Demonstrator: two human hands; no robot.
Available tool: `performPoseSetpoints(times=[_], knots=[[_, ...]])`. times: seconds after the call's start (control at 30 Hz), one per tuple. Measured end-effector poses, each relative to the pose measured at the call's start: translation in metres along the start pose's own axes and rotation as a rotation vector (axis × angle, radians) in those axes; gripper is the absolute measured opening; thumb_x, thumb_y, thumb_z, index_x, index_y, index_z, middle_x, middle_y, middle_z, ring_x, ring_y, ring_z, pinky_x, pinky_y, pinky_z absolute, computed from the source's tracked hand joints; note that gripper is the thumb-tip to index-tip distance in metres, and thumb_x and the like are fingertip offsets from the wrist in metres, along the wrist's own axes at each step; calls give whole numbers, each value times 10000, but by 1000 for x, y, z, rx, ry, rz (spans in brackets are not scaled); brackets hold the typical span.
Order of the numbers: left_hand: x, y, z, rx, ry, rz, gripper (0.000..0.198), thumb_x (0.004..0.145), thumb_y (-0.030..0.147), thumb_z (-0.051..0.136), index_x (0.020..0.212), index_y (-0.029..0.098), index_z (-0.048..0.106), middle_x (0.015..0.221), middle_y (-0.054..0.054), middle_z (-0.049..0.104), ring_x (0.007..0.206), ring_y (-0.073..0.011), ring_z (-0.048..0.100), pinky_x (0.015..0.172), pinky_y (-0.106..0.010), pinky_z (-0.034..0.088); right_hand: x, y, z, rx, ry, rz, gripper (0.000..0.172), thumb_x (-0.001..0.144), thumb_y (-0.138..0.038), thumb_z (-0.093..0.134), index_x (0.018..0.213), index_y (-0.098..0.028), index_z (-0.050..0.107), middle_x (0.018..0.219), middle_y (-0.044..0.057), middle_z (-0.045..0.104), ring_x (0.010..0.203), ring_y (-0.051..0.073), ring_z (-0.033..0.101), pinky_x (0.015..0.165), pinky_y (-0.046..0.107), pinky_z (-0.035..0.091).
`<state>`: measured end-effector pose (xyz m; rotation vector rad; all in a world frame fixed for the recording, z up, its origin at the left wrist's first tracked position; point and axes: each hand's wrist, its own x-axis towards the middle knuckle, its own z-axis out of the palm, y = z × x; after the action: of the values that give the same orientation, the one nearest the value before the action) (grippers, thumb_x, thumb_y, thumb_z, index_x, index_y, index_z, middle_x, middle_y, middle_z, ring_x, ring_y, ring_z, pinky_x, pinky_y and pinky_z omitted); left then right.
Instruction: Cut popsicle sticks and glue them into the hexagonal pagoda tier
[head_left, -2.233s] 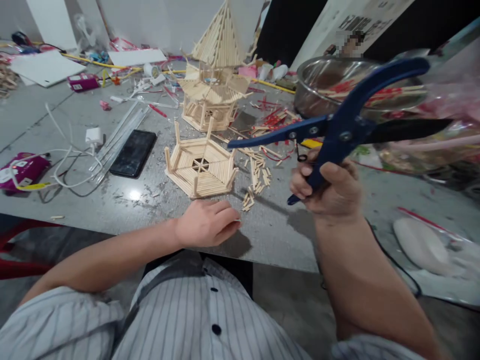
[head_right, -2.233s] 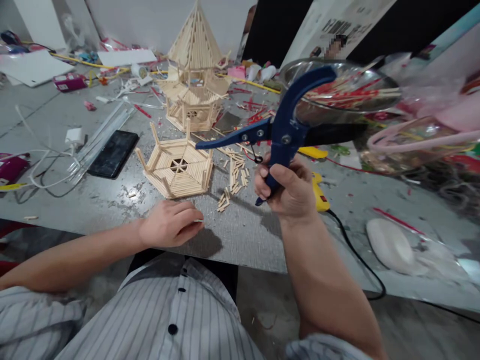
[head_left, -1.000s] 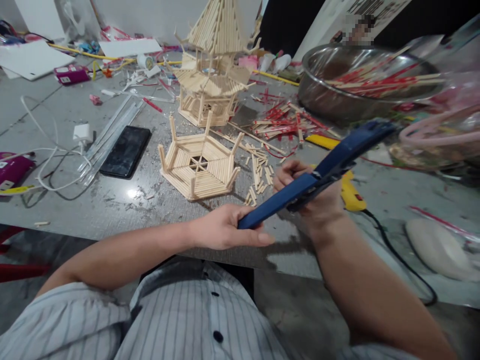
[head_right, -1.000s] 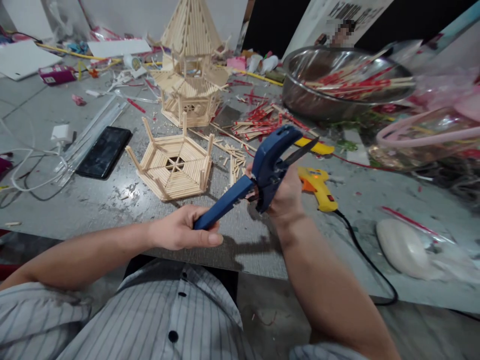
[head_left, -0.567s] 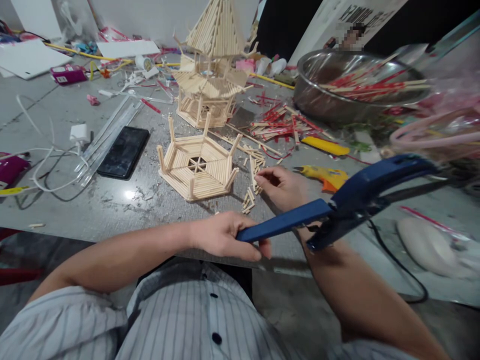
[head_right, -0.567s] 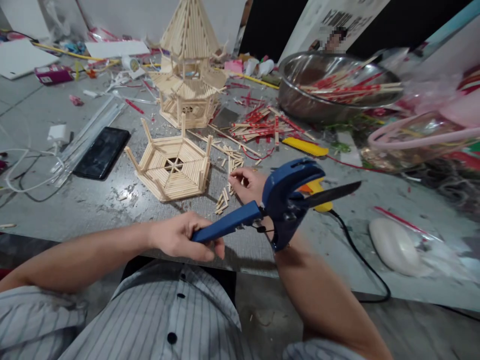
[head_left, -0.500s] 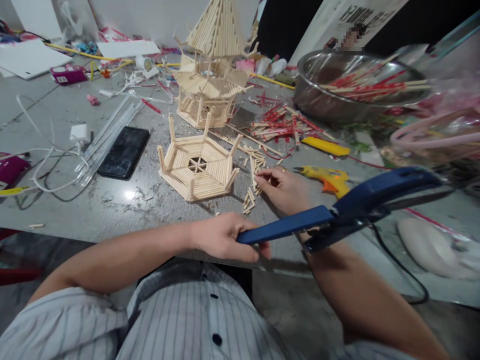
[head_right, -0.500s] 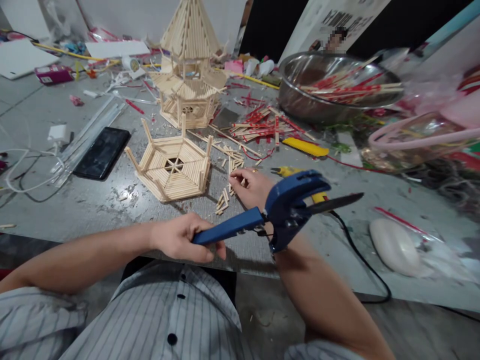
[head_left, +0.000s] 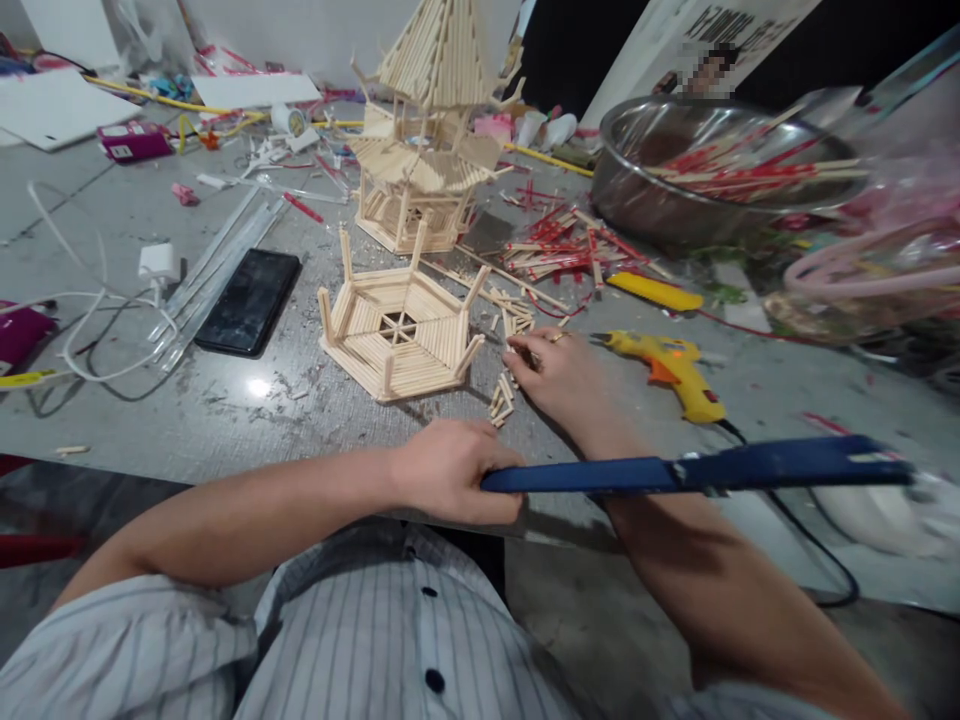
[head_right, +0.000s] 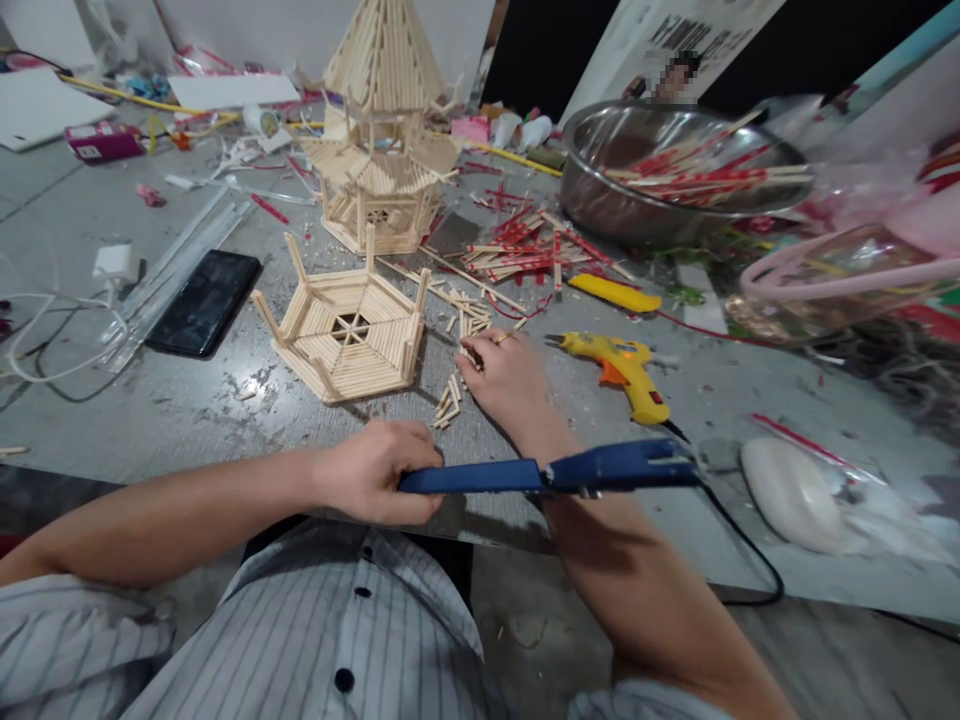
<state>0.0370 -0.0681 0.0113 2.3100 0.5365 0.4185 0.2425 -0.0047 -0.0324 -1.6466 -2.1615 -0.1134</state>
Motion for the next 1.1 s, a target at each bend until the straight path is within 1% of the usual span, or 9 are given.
performPoseSetpoints(times=[0.13,0.27,0.4,0.53,0.67,0.77,0.87,0.97,1.1], knots=[[1,-3,4,241,135,-36,193,738,313,533,674,166,640,675,-34,634,733,-183,560,650,-279,432,1,-2,-1,-20,-6,-32,306,859,-367,464,980,-187,681,949,104,670,953,267,588,868,414,435],[2,-6,5,338,192,-69,172,734,297,557,723,158,657,817,-59,672,812,-206,571,723,-319,456,0,-3,-1,13,34,-48,335,846,-376,479,1006,-162,681,986,123,668,967,273,585,871,422,431],[2,-5,2,365,156,-65,192,766,293,524,705,153,641,747,-51,658,756,-195,584,672,-306,454,-3,-11,-4,104,109,-154,320,845,-430,485,929,-210,703,911,90,688,913,261,597,844,417,424],[1,-2,1,432,97,-10,215,766,335,531,726,150,632,699,-46,643,682,-178,595,572,-277,413,-5,-26,-8,175,64,-247,321,854,-452,489,826,-220,709,789,71,695,814,242,603,783,398,413],[-2,1,-2,465,8,18,272,789,389,500,749,154,632,713,-46,671,602,-158,588,477,-248,330,-1,-38,-9,189,-40,-235,351,834,-525,498,842,-236,696,789,61,694,804,238,595,761,390,386],[-3,2,-4,444,-14,21,279,792,394,485,756,161,634,714,-33,681,588,-161,589,453,-256,300,4,-44,-8,193,-105,-237,393,824,-561,492,842,-215,677,769,66,679,789,238,584,745,378,374],[-3,0,-5,456,-2,63,261,791,378,487,763,161,629,713,-33,674,594,-166,588,443,-266,299,10,-49,-7,187,-137,-234,384,848,-536,462,804,-209,658,726,59,661,742,226,577,707,358,366],[-3,-3,-4,472,10,107,255,798,372,482,747,163,617,691,-33,661,589,-165,584,431,-271,295,16,-52,-5,172,-125,-223,329,836,-491,493,769,-206,643,711,55,655,714,220,575,691,349,366],[-2,-3,-3,473,10,104,258,809,377,471,734,166,599,690,-26,656,590,-155,591,426,-260,290,27,-50,-3,137,-132,-231,241,805,-413,539,732,-199,622,705,55,655,721,221,586,700,339,377]])
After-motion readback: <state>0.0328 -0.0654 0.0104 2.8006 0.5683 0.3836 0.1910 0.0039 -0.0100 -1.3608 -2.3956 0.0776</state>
